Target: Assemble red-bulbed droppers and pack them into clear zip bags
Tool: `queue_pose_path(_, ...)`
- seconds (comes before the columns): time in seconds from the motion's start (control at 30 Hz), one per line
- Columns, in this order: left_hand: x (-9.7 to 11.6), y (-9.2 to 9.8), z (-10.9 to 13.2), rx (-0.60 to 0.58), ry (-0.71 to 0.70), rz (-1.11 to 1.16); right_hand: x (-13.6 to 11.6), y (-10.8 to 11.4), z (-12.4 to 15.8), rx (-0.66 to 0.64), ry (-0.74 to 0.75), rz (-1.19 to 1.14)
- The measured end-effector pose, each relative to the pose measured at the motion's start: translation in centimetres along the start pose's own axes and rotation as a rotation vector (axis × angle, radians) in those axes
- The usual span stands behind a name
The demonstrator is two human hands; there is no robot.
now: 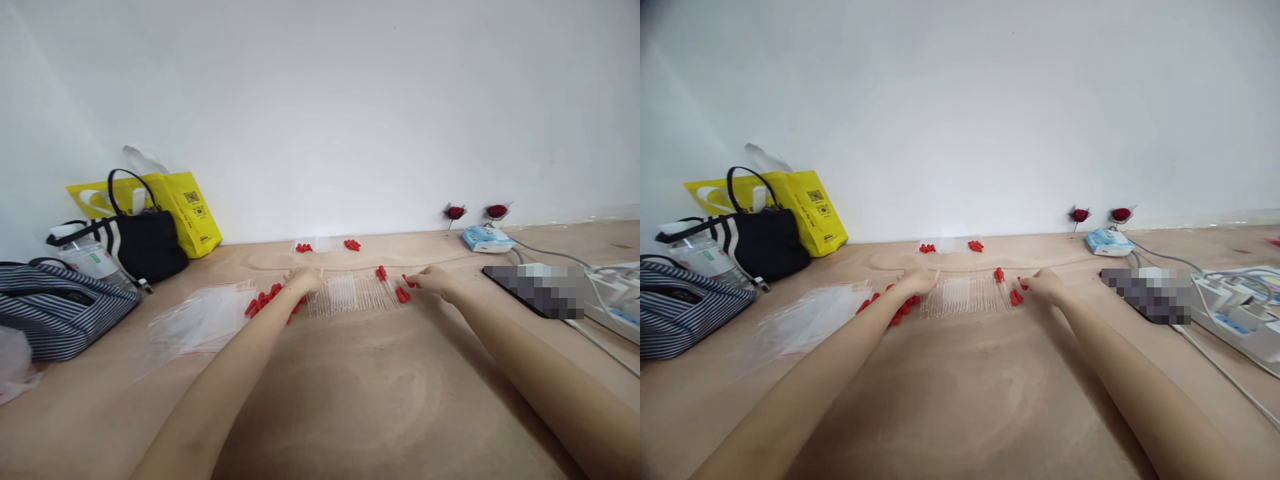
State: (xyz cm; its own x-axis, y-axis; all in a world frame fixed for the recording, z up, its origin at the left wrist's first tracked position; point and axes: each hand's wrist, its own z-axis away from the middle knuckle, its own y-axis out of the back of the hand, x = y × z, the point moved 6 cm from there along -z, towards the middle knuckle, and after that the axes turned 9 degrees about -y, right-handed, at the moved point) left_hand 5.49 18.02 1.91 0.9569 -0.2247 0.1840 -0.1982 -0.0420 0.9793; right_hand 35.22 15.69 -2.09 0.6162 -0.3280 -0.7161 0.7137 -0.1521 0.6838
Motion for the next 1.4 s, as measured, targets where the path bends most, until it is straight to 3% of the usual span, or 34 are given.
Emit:
queue_pose_path(0.1,0.8,1.5,1.3,0.013,-0.105,0.047,-1.5,0.2,0.5,0.014,0.087,-0.080)
queue_pose_path(0.2,2.1,2.4,3.8,0.041,-0.260,0.110,-3.4,-1.1,1.9,-0.004,0.206,-0.166)
queue_pose_path(0.27,2.6,2.2,5.8,0.061,-0.371,0.136,-4.5,-2.7,3.5,-0.040,0.310,-0.221)
queue_pose_path(0.37,3.2,1.2,8.8,0.172,-0.619,0.140,-6.1,-4.9,7.1,-0.088,0.640,-0.298)
queue_pose_path(0.5,2.6,-0.3,11.1,0.319,-0.750,0.199,-6.5,-6.9,10.8,-0.118,0.913,-0.097)
queue_pose_path(0.83,2.2,-1.2,11.5,0.423,-0.724,0.258,-6.2,-7.9,12.5,-0.111,0.965,0.088)
queue_pose_path(1.17,2.0,-1.4,11.5,0.416,-0.731,0.247,-6.0,-8.3,12.2,-0.168,0.912,0.028)
queue_pose_path(1.4,2.3,-1.3,11.9,0.484,-0.807,0.222,-6.2,-8.6,12.4,-0.216,0.914,0.013)
